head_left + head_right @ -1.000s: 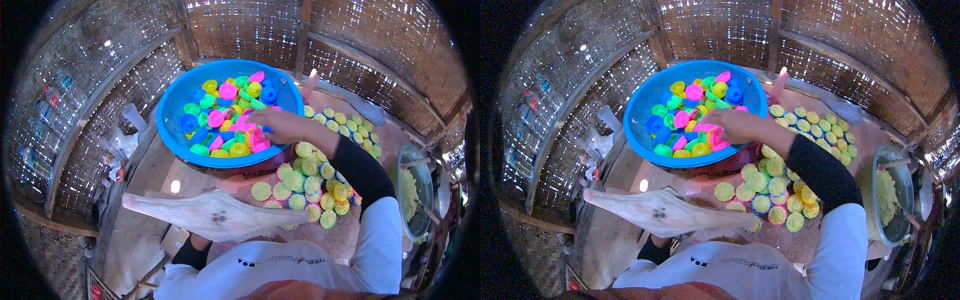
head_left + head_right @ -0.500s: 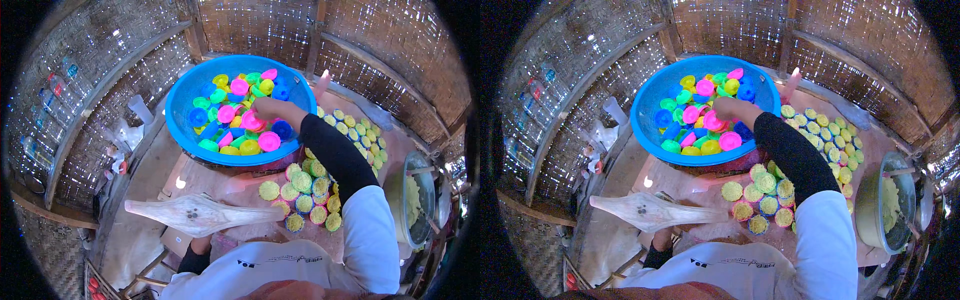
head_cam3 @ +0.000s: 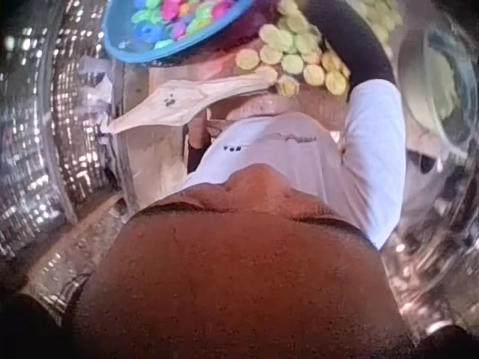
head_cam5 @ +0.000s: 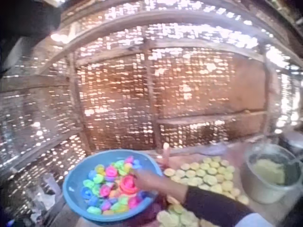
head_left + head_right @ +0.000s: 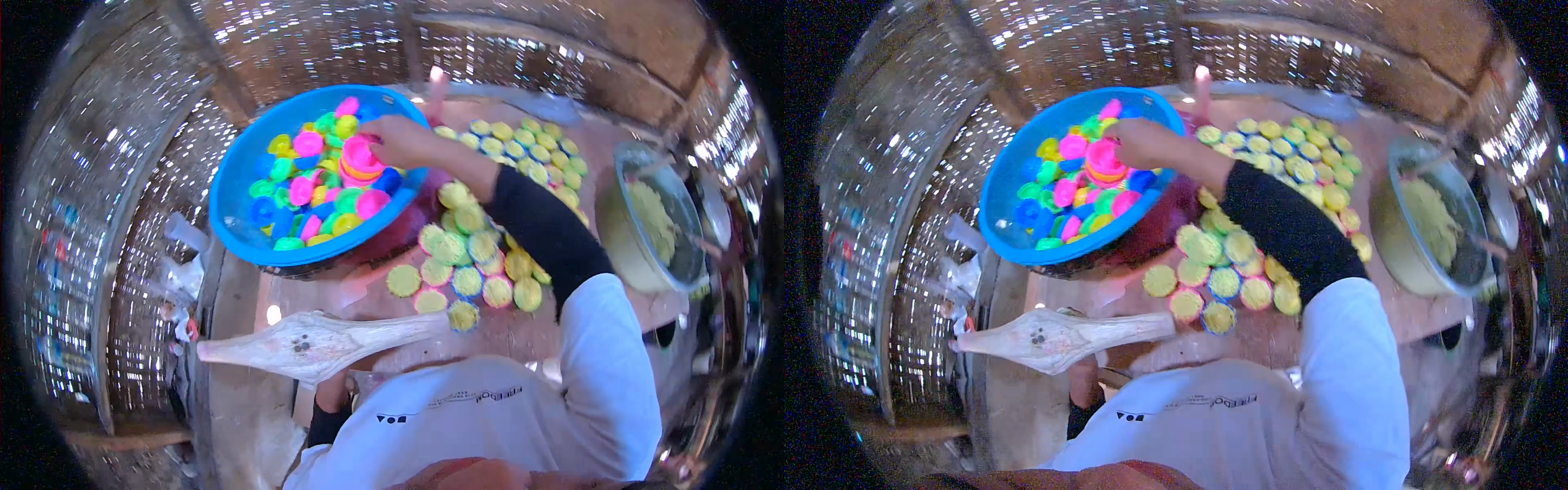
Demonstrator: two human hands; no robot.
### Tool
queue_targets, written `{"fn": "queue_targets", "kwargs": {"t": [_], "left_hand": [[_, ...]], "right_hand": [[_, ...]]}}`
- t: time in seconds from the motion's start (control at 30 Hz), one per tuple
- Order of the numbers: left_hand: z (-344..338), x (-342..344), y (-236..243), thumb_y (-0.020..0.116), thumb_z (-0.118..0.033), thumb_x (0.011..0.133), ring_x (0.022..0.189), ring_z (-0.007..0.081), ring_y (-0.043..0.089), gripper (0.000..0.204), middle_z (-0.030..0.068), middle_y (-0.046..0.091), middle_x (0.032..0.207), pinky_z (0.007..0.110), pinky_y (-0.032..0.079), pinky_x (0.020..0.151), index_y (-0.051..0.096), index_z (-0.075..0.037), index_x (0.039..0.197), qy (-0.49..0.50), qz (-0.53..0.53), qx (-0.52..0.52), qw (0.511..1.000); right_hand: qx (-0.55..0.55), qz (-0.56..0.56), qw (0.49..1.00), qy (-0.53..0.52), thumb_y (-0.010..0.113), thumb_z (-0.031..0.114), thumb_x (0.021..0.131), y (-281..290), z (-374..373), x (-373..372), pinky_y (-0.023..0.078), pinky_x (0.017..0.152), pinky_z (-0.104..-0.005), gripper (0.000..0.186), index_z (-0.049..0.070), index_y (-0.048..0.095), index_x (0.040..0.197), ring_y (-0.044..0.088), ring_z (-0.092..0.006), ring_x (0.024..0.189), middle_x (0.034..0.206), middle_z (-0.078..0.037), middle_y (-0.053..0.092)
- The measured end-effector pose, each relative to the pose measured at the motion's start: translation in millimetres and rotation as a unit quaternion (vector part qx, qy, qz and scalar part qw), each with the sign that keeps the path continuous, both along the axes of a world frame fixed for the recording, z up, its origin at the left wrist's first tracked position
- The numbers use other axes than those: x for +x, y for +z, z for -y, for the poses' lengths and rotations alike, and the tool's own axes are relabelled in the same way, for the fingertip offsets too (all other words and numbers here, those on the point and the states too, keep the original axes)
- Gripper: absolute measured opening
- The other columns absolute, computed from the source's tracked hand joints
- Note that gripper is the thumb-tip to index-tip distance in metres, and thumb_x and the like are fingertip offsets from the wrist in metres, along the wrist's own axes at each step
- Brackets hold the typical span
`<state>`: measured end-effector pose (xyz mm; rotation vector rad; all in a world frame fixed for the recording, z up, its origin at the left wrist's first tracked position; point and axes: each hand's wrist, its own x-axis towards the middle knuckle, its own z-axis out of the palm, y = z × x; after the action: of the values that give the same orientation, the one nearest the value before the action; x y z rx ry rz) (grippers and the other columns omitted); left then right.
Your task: The person uses a wooden mold and a wooden mallet to press yellow batter into colorful plastic molds arranged on a table. They repeatedly scoop batter from a large metal bowl, fill the mold, and strike it to release the shaped cake into the plastic cups.
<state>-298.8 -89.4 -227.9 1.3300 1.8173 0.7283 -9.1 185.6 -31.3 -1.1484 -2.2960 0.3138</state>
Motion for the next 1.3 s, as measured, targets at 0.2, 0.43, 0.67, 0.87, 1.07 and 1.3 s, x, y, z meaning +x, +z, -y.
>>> {"fn": "queue_targets", "kwargs": {"t": [0.2, 0.43, 0.67, 0.87, 1.07, 1.3], "left_hand": [[-17, 4, 8, 0.069, -0.022, 0.070, 0.088, 0.0214, 0.056, 0.043, 0.0087, 0.058, 0.101, 0.037, 0.043, 0.078, 0.053, -0.003, 0.106, -0.051, -0.009, 0.079, 0.996], [-83, 87, 54, 0.069, -0.020, 0.070, 0.089, 0.0218, 0.056, 0.043, 0.0090, 0.057, 0.102, 0.037, 0.043, 0.079, 0.053, -0.002, 0.106, -0.196, 0.030, 0.227, 0.954], [-93, 146, 66, 0.069, -0.018, 0.071, 0.090, 0.0221, 0.056, 0.043, 0.0093, 0.057, 0.103, 0.037, 0.043, 0.080, 0.053, -0.002, 0.107, -0.267, 0.051, 0.262, 0.926], [-97, 169, 68, 0.068, -0.016, 0.071, 0.090, 0.0223, 0.055, 0.042, 0.0095, 0.057, 0.103, 0.037, 0.043, 0.081, 0.053, -0.001, 0.107, -0.279, 0.056, 0.275, 0.918], [-87, 177, 64, 0.068, -0.014, 0.071, 0.091, 0.0226, 0.055, 0.042, 0.0098, 0.057, 0.104, 0.038, 0.042, 0.082, 0.052, 0.000, 0.108, -0.288, 0.053, 0.278, 0.915], [-33, 149, 45, 0.068, -0.012, 0.071, 0.092, 0.0229, 0.055, 0.042, 0.0101, 0.057, 0.105, 0.038, 0.042, 0.083, 0.052, 0.000, 0.108, -0.276, 0.021, 0.257, 0.926]], "right_hand": [[-0.124, 0.060, 0.987, -0.085, 0.052, 0.014, 0.078, 18, 217, 111, 0.046, 0.068, -0.0388, 0.024, 0.005, 0.057, 0.099, 0.059, -0.0312, 0.079, 0.087, -0.017, 0.060], [-0.195, 0.017, 0.910, -0.367, 0.056, 0.018, 0.076, -131, 343, 123, 0.049, 0.065, -0.0415, 0.020, 0.009, 0.061, 0.094, 0.060, -0.0337, 0.075, 0.081, -0.015, 0.063], [-0.151, -0.164, 0.885, -0.408, 0.058, 0.015, 0.074, -148, 355, 144, 0.048, 0.062, -0.0416, 0.020, 0.007, 0.063, 0.091, 0.060, -0.0350, 0.071, 0.078, -0.016, 0.062], [-0.099, -0.111, 0.875, -0.460, 0.058, 0.015, 0.076, -137, 371, 182, 0.048, 0.062, -0.0402, 0.016, 0.008, 0.063, 0.090, 0.060, -0.0337, 0.069, 0.079, -0.017, 0.062], [-0.124, -0.148, 0.844, -0.500, 0.058, 0.015, 0.077, -165, 374, 181, 0.048, 0.057, -0.0377, 0.014, 0.007, 0.063, 0.088, 0.060, -0.0328, 0.062, 0.073, -0.018, 0.061], [-0.178, -0.178, 0.811, -0.528, 0.062, 0.022, 0.076, -170, 379, 233, 0.048, 0.063, -0.0362, 0.025, 0.002, 0.059, 0.090, 0.061, -0.0301, 0.071, 0.083, -0.016, 0.063]]}}
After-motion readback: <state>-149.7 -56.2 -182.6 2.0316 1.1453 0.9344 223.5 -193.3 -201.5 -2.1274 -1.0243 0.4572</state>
